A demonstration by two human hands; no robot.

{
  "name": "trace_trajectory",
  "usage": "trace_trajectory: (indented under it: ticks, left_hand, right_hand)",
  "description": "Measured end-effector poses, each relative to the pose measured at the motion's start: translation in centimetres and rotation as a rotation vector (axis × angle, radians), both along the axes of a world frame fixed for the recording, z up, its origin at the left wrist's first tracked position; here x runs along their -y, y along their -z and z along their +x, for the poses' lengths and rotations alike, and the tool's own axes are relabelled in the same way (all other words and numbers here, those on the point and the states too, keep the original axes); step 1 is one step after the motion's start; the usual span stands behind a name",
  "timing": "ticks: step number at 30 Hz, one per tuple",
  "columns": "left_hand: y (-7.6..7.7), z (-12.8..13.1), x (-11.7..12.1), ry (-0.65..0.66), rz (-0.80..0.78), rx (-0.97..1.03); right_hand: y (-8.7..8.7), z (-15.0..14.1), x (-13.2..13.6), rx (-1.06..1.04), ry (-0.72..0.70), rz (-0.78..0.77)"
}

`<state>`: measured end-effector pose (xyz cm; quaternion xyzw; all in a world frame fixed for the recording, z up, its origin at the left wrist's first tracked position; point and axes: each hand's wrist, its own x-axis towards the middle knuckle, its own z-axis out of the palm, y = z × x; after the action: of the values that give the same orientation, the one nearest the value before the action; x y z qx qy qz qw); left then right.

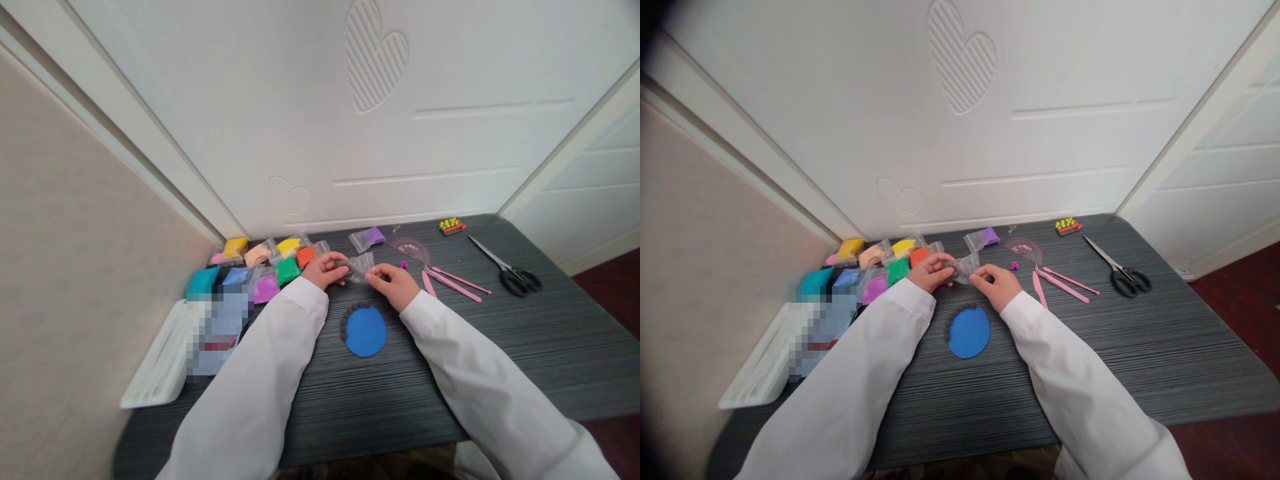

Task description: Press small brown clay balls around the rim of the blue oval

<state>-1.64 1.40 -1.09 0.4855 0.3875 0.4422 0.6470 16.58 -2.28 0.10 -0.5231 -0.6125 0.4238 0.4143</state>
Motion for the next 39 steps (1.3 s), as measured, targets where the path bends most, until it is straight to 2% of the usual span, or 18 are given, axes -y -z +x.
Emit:
trace_trajectory:
  ticks: [8, 16, 23, 39]
  left_hand:
    - [0.1, 0.1, -0.2, -0.013, 0.014, 0.017]
    - [1.0, 0.1, -0.5, -0.003, 0.078, 0.021]
    - [0.9, 0.1, -0.5, 0.062, 0.108, -0.006]
    - [1.0, 0.1, -0.5, 0.038, 0.106, -0.004]
  right_hand:
    - [-0.2, -0.1, 0.1, 0.008, 0.028, 0.050]
    - [-0.2, 0.3, -0.1, -0.025, 0.077, 0.103]
    - [-0.2, 0.1, -0.1, -0.025, 0.109, 0.130]
    - [-0.2, 0.1, 0.0, 0.039, 0.140, 0.164]
